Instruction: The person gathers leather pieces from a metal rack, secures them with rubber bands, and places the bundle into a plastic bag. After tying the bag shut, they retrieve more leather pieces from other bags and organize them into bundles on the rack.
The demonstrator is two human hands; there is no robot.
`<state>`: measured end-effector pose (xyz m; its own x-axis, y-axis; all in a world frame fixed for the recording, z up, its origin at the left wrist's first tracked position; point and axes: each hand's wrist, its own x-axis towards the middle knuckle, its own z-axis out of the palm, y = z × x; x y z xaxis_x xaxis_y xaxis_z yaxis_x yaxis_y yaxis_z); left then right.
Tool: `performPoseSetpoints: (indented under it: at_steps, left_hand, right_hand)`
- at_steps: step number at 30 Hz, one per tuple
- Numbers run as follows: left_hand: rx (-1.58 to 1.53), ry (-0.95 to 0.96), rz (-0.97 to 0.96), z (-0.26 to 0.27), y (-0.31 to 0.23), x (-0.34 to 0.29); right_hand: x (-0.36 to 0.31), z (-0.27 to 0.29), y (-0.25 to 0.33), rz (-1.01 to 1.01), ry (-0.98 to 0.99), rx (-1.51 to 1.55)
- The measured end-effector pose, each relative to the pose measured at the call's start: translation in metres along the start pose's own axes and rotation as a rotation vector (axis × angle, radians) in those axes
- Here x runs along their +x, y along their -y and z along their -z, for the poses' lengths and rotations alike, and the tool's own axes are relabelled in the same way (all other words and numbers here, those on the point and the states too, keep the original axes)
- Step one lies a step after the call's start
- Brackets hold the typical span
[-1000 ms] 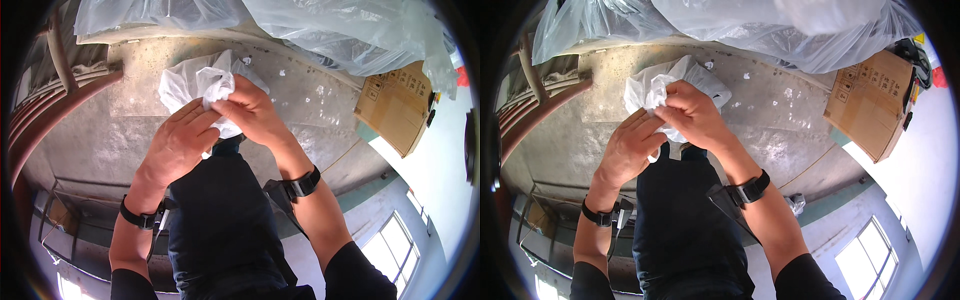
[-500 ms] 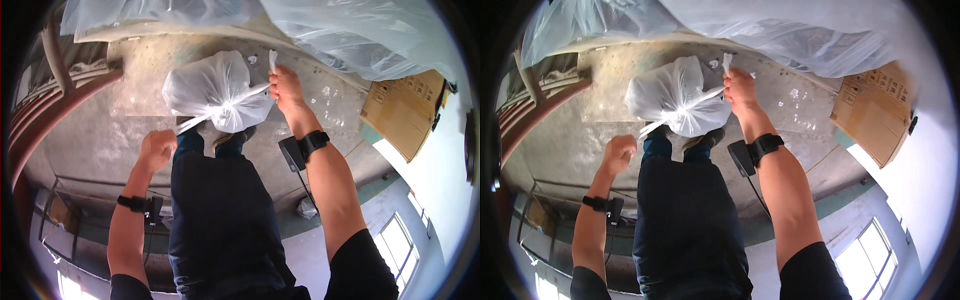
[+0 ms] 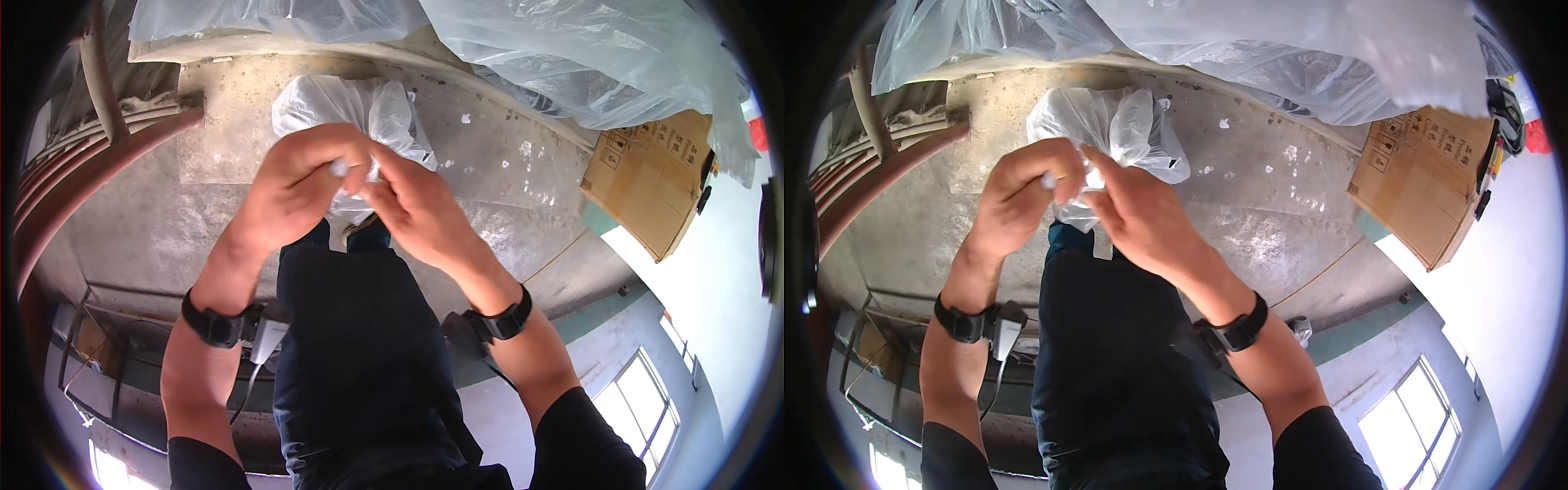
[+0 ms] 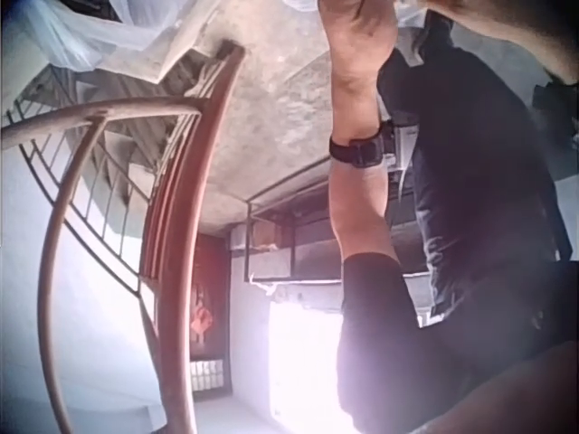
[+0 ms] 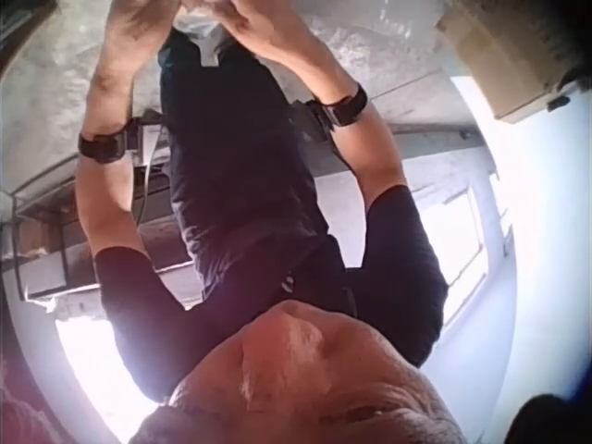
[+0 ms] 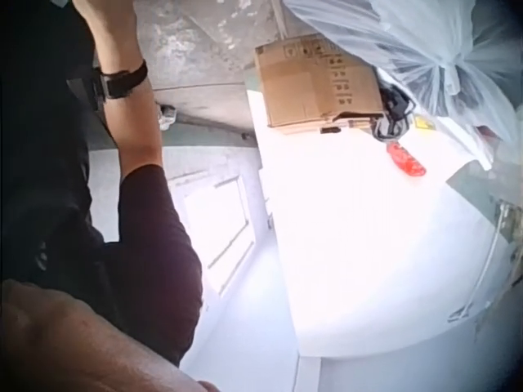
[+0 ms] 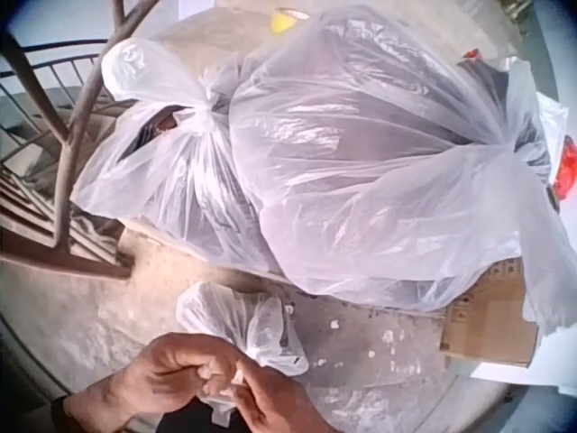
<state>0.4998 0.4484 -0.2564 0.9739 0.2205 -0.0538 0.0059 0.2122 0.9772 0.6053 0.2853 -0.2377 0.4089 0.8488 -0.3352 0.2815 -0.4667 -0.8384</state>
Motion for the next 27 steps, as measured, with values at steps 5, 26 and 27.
performPoseSetpoints:
  at_steps: [5,26,27]
  left_hand:
    - [-0.231,-0.222,0.187,0.001,0.017,0.010]
    - [0.570,-0.128,0.215,-0.036,0.083,0.003]
    - [0.573,-0.179,0.157,-0.037,0.091,-0.003]
  right_hand:
    - [0.016,0.004,-0.010,-0.265,-0.109,0.242]
    - [0.041,0.008,-0.007,0.045,-0.052,0.274]
    - [0.050,0.011,-0.015,0.247,-0.088,0.179]
